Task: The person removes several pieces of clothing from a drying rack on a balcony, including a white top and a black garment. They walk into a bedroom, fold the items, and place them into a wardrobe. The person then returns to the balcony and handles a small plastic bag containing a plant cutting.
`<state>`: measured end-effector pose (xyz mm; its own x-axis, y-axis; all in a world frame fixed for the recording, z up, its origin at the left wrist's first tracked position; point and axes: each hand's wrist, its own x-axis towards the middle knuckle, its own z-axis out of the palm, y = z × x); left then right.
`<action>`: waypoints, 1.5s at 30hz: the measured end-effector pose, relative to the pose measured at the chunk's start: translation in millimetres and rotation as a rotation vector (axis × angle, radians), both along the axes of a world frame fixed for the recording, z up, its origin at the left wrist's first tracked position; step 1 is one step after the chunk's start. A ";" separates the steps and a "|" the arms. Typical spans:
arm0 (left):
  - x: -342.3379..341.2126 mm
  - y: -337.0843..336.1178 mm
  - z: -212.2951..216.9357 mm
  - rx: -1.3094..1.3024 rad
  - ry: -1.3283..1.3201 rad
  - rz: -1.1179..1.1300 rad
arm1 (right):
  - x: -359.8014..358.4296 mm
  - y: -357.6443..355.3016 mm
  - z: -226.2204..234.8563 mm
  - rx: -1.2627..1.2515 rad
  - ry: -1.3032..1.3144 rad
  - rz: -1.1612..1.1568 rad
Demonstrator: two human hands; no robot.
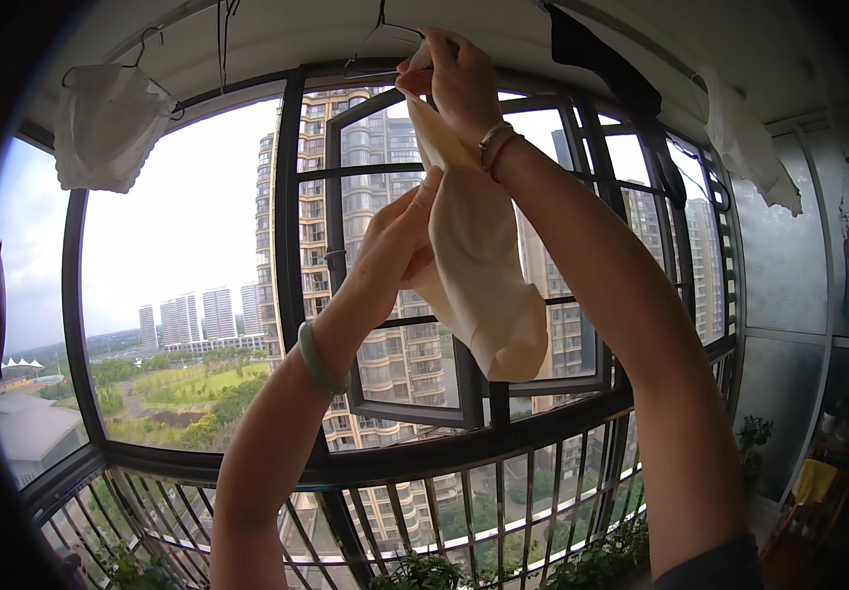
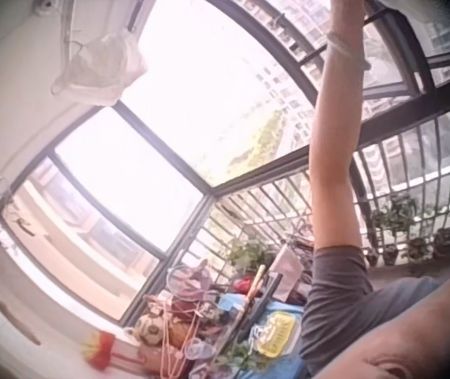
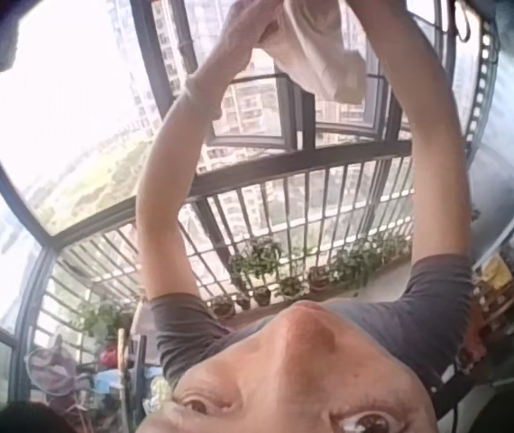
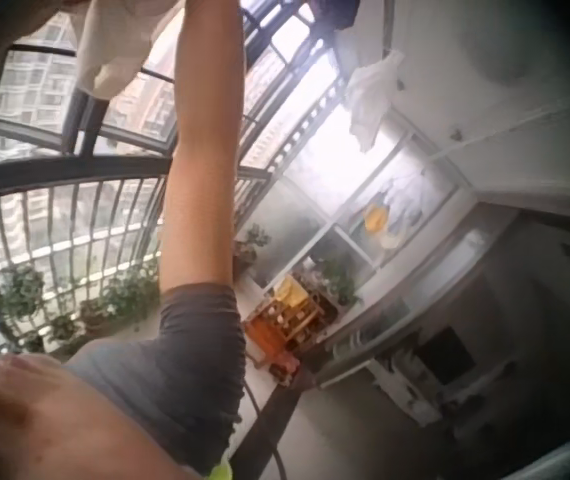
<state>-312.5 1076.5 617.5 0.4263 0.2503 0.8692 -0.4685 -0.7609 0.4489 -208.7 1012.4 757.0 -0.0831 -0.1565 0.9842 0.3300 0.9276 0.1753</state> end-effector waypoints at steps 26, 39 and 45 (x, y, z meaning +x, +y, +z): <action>-22.1 -0.4 -11.8 -0.088 -0.264 0.014 | 18.6 42.0 90.2 0.276 -0.052 -0.723; 44.6 -23.2 5.4 -0.006 -0.582 0.021 | 53.9 -57.1 34.7 0.842 0.078 -0.653; 77.0 -32.9 6.8 -0.085 -0.403 -0.097 | 87.9 -55.4 -32.2 0.288 -0.198 -0.835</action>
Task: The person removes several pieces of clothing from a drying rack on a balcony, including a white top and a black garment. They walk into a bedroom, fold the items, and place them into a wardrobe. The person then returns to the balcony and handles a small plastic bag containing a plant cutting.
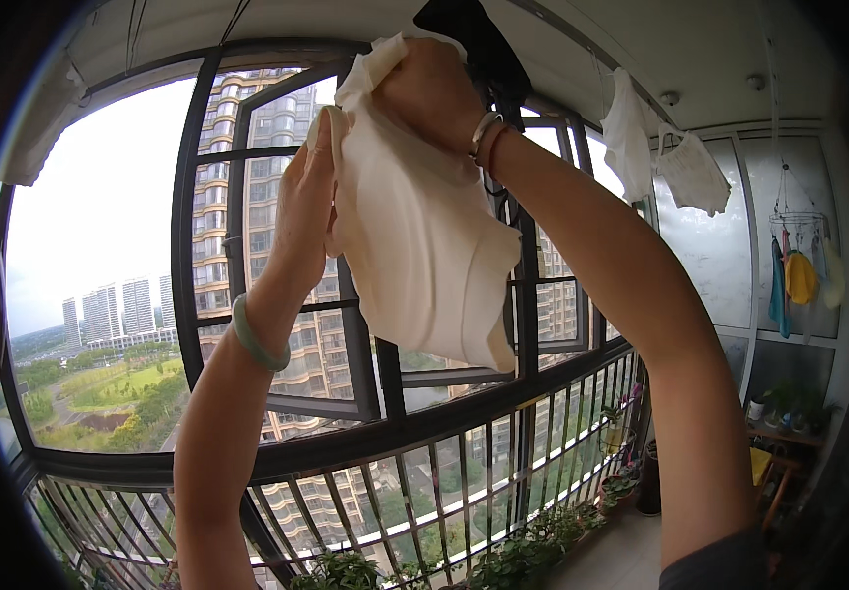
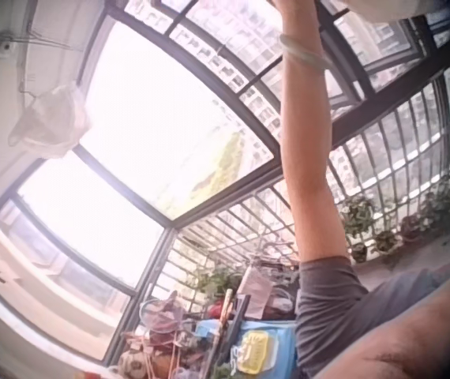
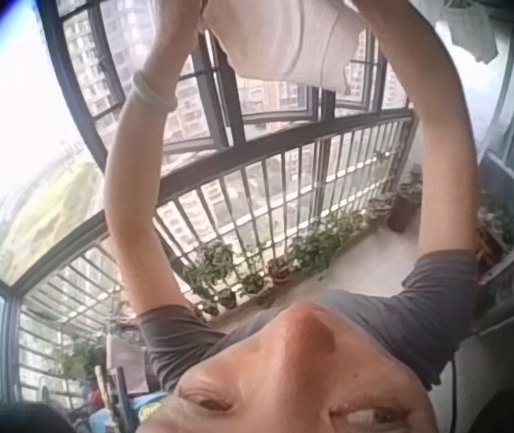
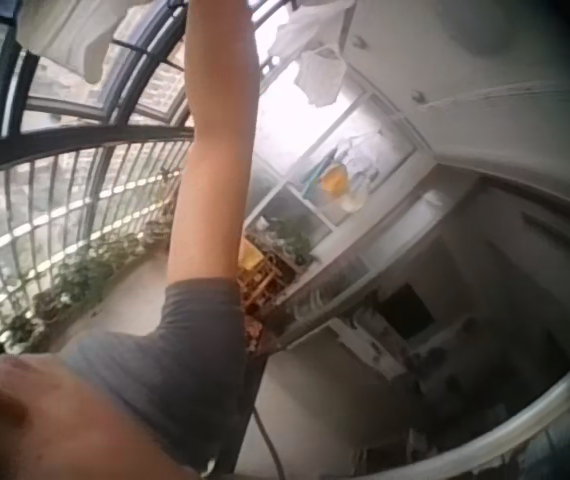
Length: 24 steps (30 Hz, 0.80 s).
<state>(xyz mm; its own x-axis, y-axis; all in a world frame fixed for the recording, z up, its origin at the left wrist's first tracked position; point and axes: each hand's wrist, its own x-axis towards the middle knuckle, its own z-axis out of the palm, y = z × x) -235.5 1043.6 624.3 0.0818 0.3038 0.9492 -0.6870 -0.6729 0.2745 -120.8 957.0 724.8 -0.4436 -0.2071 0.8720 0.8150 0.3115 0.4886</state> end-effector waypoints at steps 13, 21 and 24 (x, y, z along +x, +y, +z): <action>78.4 53.2 -17.8 -0.108 0.218 -0.156 | 17.2 -45.2 87.9 -0.104 0.214 0.259; 114.3 84.4 -31.6 -0.080 0.295 -0.329 | 50.6 -28.1 182.7 0.009 0.538 0.080; 131.1 103.1 -34.1 -0.088 0.338 -0.434 | 68.1 -25.3 181.2 -0.032 0.576 -0.122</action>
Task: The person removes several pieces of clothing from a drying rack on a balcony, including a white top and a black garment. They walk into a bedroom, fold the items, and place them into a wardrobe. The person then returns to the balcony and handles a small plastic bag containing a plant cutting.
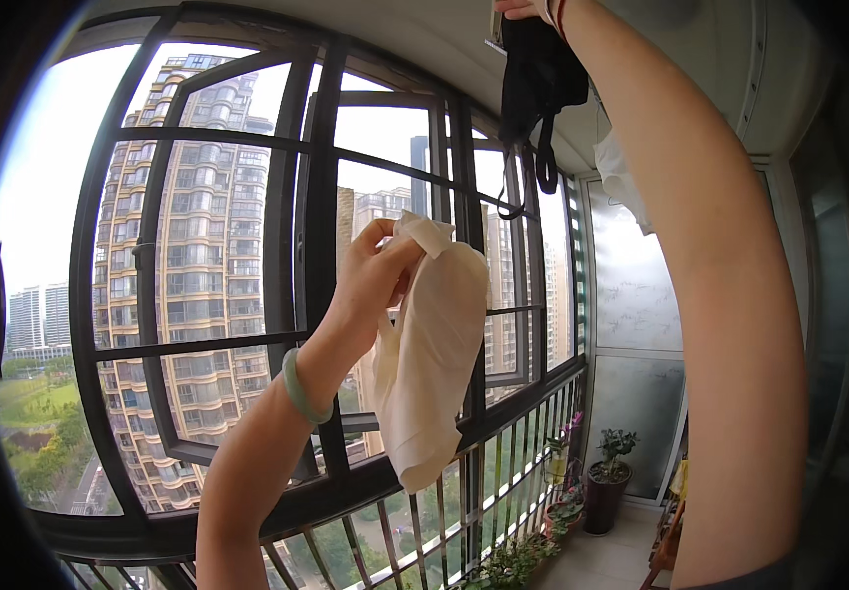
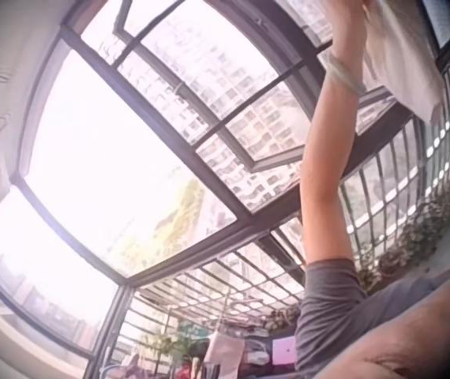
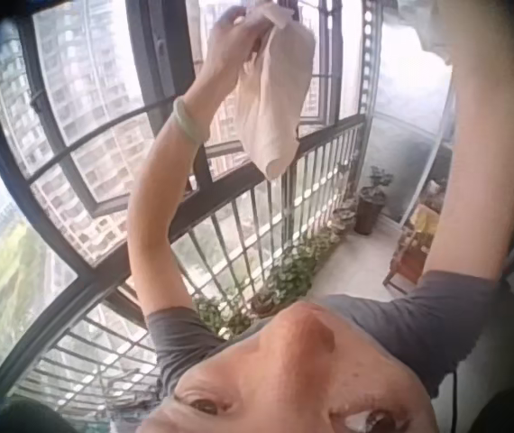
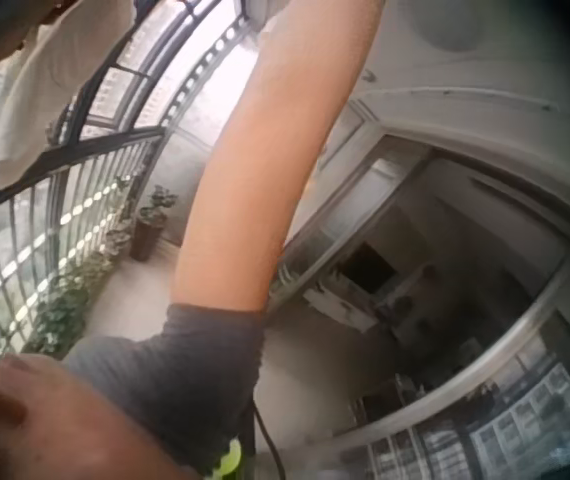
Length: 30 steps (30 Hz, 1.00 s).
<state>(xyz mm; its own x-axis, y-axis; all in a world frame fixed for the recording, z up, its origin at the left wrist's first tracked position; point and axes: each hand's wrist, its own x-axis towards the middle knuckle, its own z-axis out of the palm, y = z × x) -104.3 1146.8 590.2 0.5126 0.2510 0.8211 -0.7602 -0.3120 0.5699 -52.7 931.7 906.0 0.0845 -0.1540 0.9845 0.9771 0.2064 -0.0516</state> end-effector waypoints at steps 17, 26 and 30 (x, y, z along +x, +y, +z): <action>90.3 29.5 22.2 -0.080 -0.044 -0.102 | 69.9 26.5 9.4 0.134 0.002 0.418; 102.2 52.8 -16.0 -0.144 -0.239 -0.023 | 181.2 -2.1 -135.8 0.110 -0.170 0.450; 107.9 57.1 -56.5 -0.024 -0.149 0.098 | 205.9 -16.9 -266.0 -0.222 0.110 0.105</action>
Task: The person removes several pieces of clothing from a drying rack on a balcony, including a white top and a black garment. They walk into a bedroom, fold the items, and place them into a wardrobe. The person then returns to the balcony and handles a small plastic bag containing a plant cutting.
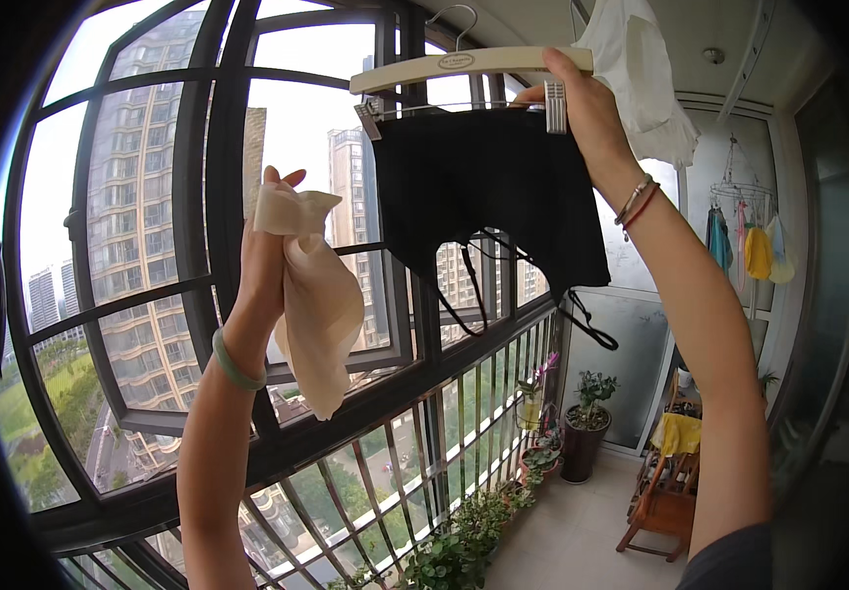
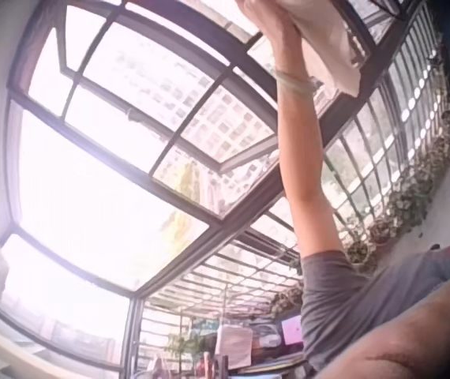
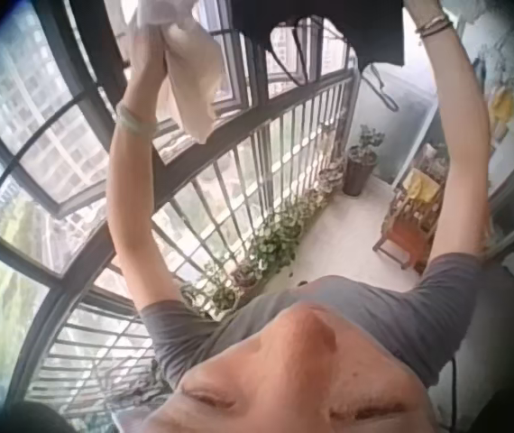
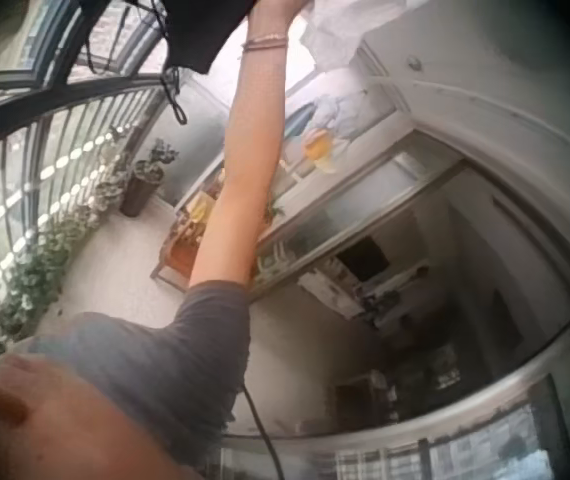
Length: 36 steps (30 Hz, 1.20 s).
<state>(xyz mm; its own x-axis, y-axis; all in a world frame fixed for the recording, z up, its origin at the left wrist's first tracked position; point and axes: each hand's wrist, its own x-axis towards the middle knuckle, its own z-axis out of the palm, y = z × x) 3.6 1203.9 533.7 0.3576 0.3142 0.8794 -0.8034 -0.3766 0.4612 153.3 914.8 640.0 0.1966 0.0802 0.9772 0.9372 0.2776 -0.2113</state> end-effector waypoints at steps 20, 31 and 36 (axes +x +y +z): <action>28.1 -52.3 -76.8 -0.005 0.361 0.074 | 59.8 -3.2 -235.3 -0.425 0.690 0.629; 21.7 -67.8 -68.6 0.168 0.352 0.013 | 88.9 -39.6 -235.1 -0.454 0.667 0.715; 15.4 -89.8 -69.1 0.433 0.484 0.134 | 58.2 -11.2 -209.0 -0.551 0.316 0.348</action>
